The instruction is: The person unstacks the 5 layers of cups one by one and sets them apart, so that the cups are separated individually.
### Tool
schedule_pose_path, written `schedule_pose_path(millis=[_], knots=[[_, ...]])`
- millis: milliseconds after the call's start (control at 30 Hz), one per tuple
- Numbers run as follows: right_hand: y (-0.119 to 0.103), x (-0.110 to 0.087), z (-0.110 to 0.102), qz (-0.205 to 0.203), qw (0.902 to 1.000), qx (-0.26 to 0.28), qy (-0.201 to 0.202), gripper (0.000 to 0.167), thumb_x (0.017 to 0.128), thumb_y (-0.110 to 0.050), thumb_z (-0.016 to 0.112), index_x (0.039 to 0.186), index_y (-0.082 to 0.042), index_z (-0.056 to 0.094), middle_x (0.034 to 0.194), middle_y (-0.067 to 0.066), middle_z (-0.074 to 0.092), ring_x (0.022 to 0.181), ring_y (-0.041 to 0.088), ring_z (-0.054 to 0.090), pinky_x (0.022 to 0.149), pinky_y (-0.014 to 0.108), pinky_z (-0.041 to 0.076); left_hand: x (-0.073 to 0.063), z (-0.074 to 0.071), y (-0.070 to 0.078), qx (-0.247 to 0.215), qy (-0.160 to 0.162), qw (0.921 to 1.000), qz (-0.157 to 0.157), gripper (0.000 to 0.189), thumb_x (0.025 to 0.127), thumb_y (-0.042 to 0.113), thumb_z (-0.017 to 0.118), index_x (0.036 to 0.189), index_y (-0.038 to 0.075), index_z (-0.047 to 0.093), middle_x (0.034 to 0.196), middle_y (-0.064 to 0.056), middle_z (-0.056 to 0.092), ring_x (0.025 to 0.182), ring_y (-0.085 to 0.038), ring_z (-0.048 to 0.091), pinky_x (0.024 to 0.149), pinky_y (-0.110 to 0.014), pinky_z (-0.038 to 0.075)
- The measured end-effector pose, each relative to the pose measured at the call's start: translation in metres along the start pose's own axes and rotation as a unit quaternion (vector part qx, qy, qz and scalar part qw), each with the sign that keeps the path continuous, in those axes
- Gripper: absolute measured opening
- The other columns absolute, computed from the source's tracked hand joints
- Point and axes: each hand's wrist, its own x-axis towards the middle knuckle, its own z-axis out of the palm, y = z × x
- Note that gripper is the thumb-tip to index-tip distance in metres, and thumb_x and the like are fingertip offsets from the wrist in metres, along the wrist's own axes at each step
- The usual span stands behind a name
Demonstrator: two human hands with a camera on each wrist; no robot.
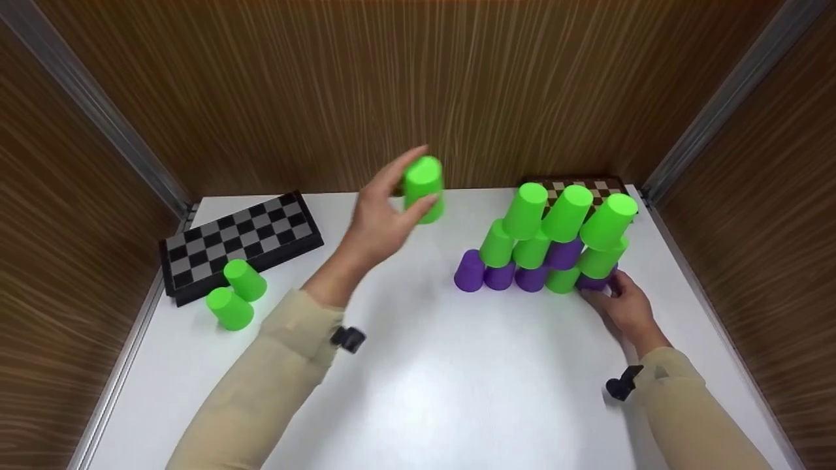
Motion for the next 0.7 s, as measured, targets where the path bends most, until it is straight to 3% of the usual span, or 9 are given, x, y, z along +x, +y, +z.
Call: schedule_pose_path(millis=[133,300,500,700], knots=[[-0.001,0.000,0.000,-0.002,1.0000,-0.006,-0.002,0.090,0.096,-0.040,0.081,0.164,-0.003,0.034,0.170,0.025,0.029,0.157,0.047,0.023,0.126,0.061,0.023,-0.038,-0.041,-0.032,0.022,0.052,0.9976,-0.039,0.064,0.099,0.014,0.078,0.157,0.015,0.052,0.142,-0.007,0.064,0.125,-0.022,0.062,0.103,-0.043,0.052],[0.000,0.000,0.000,-0.006,0.9999,-0.012,0.000,0.090,0.096,-0.041,0.081,0.163,-0.002,0.035,0.168,0.026,0.030,0.156,0.049,0.025,0.124,0.062,0.025,-0.093,-0.087,-0.062,0.054,0.099,0.9864,-0.119,0.068,0.099,0.012,0.078,0.159,0.018,0.048,0.143,-0.010,0.062,0.126,-0.027,0.061,0.107,-0.047,0.049],[0.000,0.001,0.000,-0.007,0.9998,-0.020,0.003,0.092,0.096,-0.044,0.080,0.164,-0.002,0.034,0.167,0.029,0.031,0.154,0.051,0.027,0.123,0.064,0.027,-0.142,-0.118,-0.079,0.074,0.139,0.9711,-0.179,0.069,0.099,0.008,0.077,0.160,0.013,0.047,0.147,-0.014,0.058,0.129,-0.031,0.060,0.107,-0.046,0.046],[-0.001,0.000,-0.002,-0.010,0.9996,-0.025,-0.001,0.090,0.097,-0.043,0.079,0.163,-0.001,0.034,0.168,0.028,0.030,0.155,0.050,0.025,0.124,0.062,0.026,-0.181,-0.139,-0.088,0.093,0.154,0.9546,-0.238,0.071,0.100,0.010,0.076,0.163,0.016,0.043,0.151,-0.014,0.054,0.136,-0.034,0.056,0.110,-0.050,0.045]])
